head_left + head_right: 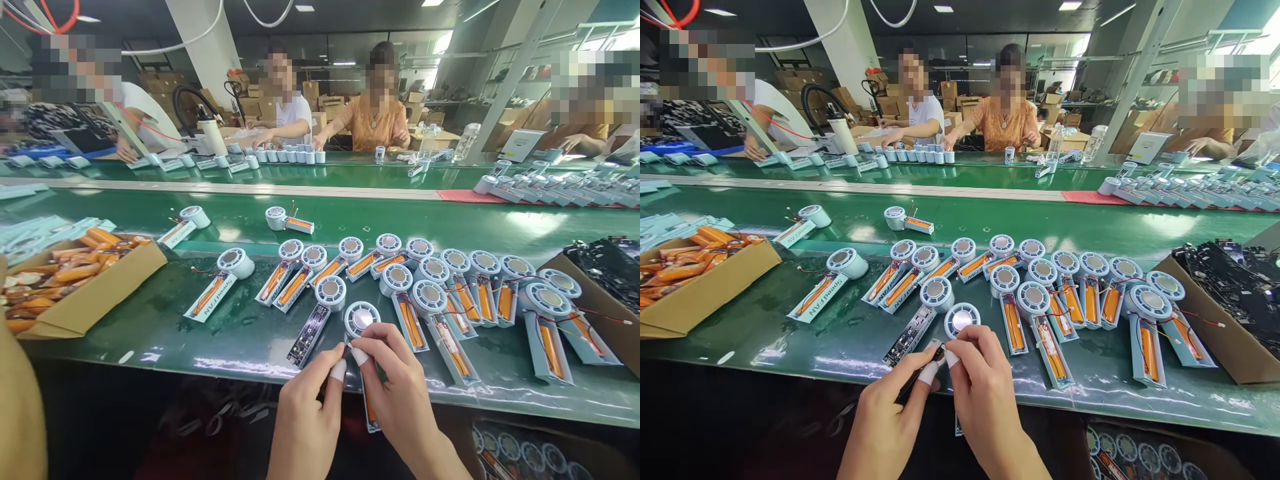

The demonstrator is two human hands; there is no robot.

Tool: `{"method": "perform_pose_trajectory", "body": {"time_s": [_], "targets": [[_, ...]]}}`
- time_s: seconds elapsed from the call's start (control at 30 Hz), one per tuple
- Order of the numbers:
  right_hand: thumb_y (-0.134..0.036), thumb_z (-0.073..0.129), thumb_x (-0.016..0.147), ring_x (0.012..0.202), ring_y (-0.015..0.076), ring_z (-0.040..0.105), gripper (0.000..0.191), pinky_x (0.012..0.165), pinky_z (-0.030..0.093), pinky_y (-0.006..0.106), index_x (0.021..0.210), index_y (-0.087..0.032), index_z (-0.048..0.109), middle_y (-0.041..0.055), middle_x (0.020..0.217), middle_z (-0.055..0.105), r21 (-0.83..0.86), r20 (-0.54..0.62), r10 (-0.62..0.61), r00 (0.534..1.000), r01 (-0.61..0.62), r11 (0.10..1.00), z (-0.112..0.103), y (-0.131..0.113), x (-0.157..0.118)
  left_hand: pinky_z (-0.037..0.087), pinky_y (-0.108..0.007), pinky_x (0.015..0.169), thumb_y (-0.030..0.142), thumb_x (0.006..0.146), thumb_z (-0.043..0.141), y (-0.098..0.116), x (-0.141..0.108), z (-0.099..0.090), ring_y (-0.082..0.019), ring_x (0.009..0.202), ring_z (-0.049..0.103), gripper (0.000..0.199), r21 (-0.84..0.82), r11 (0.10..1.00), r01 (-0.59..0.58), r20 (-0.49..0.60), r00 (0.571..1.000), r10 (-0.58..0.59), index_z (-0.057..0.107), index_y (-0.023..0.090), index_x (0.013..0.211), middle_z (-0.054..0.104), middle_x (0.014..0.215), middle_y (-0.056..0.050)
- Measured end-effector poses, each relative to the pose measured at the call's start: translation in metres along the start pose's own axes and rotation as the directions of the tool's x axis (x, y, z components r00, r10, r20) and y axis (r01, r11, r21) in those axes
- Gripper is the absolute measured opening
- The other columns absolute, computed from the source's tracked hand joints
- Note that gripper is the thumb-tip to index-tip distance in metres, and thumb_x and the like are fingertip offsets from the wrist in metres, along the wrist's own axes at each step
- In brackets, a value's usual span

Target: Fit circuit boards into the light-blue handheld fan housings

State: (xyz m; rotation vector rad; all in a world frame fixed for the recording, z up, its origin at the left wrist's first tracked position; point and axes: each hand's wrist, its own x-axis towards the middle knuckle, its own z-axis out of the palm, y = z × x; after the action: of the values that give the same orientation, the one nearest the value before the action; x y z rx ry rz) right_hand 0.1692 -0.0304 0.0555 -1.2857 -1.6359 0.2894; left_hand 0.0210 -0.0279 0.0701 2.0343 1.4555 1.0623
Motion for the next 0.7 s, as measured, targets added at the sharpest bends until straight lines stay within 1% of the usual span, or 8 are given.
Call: {"method": "perform_pose_trajectory", "body": {"time_s": [0.07,0.17,0.27,0.33,0.47,0.53,0.63,0.7], "targets": [[-0.011,0.049,0.097,0.089,0.0186,0.064,0.022,0.074,0.055,0.028,0.099,-0.021,0.068,0.0071,0.099,0.06,0.053,0.016,0.028,0.999,-0.029,0.998,-0.001,0.001,0.001,0.064,-0.027,0.074,0.021,0.093,0.05,0.0,0.003,-0.004,-0.021,0.08,0.079,0.03,-0.076,0.996,0.047,0.035,0.998,-0.044,0.075,0.019,0.109,0.081,0.098,-0.008],[-0.014,0.052,0.097,0.086,0.0169,0.064,0.018,0.073,0.054,0.026,0.095,-0.022,0.069,0.0054,0.097,0.06,0.164,0.088,0.106,0.99,-0.119,0.979,-0.006,0.002,0.005,0.064,-0.026,0.065,0.028,0.093,0.053,-0.002,0.005,-0.008,-0.02,0.074,0.077,0.028,-0.192,0.971,0.146,0.107,0.986,-0.127,0.076,0.022,0.108,0.081,0.092,-0.006],[-0.017,0.055,0.097,0.085,0.0159,0.063,0.019,0.074,0.054,0.025,0.107,-0.024,0.07,0.005,0.102,0.061,0.25,0.175,0.178,0.968,-0.219,0.943,-0.013,0.002,0.009,0.063,-0.023,0.058,0.03,0.092,0.056,-0.004,0.007,-0.011,-0.018,0.067,0.075,0.027,-0.262,0.942,0.211,0.175,0.97,-0.168,0.078,0.023,0.106,0.08,0.093,-0.005],[-0.02,0.054,0.099,0.087,0.0159,0.063,0.022,0.075,0.054,0.025,0.112,-0.026,0.071,0.0045,0.103,0.061,0.279,0.238,0.195,0.951,-0.26,0.924,-0.016,0.002,0.011,0.063,-0.023,0.061,0.029,0.092,0.057,-0.006,0.009,-0.013,-0.016,0.066,0.075,0.026,-0.28,0.938,0.203,0.201,0.968,-0.15,0.078,0.025,0.106,0.08,0.097,-0.005],[-0.023,0.054,0.099,0.089,0.0172,0.064,0.023,0.073,0.053,0.026,0.103,-0.029,0.076,0.0036,0.096,0.06,0.26,0.311,0.213,0.926,-0.298,0.918,-0.019,0.003,0.016,0.063,-0.024,0.071,0.027,0.093,0.056,-0.009,0.012,-0.013,-0.015,0.067,0.075,0.026,-0.279,0.951,0.132,0.206,0.976,-0.074,0.078,0.026,0.107,0.081,0.102,-0.003],[-0.024,0.056,0.098,0.087,0.0179,0.063,0.022,0.071,0.053,0.026,0.102,-0.028,0.077,0.004,0.095,0.059,0.214,0.281,0.224,0.933,-0.288,0.933,-0.018,0.002,0.016,0.063,-0.026,0.075,0.026,0.094,0.055,-0.009,0.014,-0.011,-0.017,0.073,0.077,0.026,-0.242,0.965,0.096,0.167,0.984,-0.056,0.078,0.026,0.107,0.081,0.103,-0.004],[-0.028,0.055,0.097,0.082,0.0185,0.063,0.022,0.067,0.052,0.027,0.103,-0.026,0.077,0.0051,0.092,0.058,0.103,0.186,0.225,0.956,-0.247,0.964,-0.019,-0.002,0.013,0.062,-0.029,0.084,0.027,0.094,0.055,-0.003,0.01,-0.01,-0.021,0.091,0.077,0.027,-0.171,0.983,0.072,0.103,0.993,-0.055,0.077,0.024,0.109,0.08,0.107,-0.006],[-0.033,0.052,0.099,0.074,0.0179,0.062,0.026,0.064,0.051,0.027,0.106,-0.025,0.075,0.0044,0.086,0.06,0.09,0.218,0.25,0.943,-0.274,0.957,-0.023,-0.007,0.01,0.061,-0.03,0.09,0.032,0.096,0.054,0.003,0.001,-0.01,-0.023,0.103,0.075,0.03,-0.178,0.981,0.077,0.119,0.991,-0.057,0.075,0.025,0.116,0.078,0.115,-0.006]]}}
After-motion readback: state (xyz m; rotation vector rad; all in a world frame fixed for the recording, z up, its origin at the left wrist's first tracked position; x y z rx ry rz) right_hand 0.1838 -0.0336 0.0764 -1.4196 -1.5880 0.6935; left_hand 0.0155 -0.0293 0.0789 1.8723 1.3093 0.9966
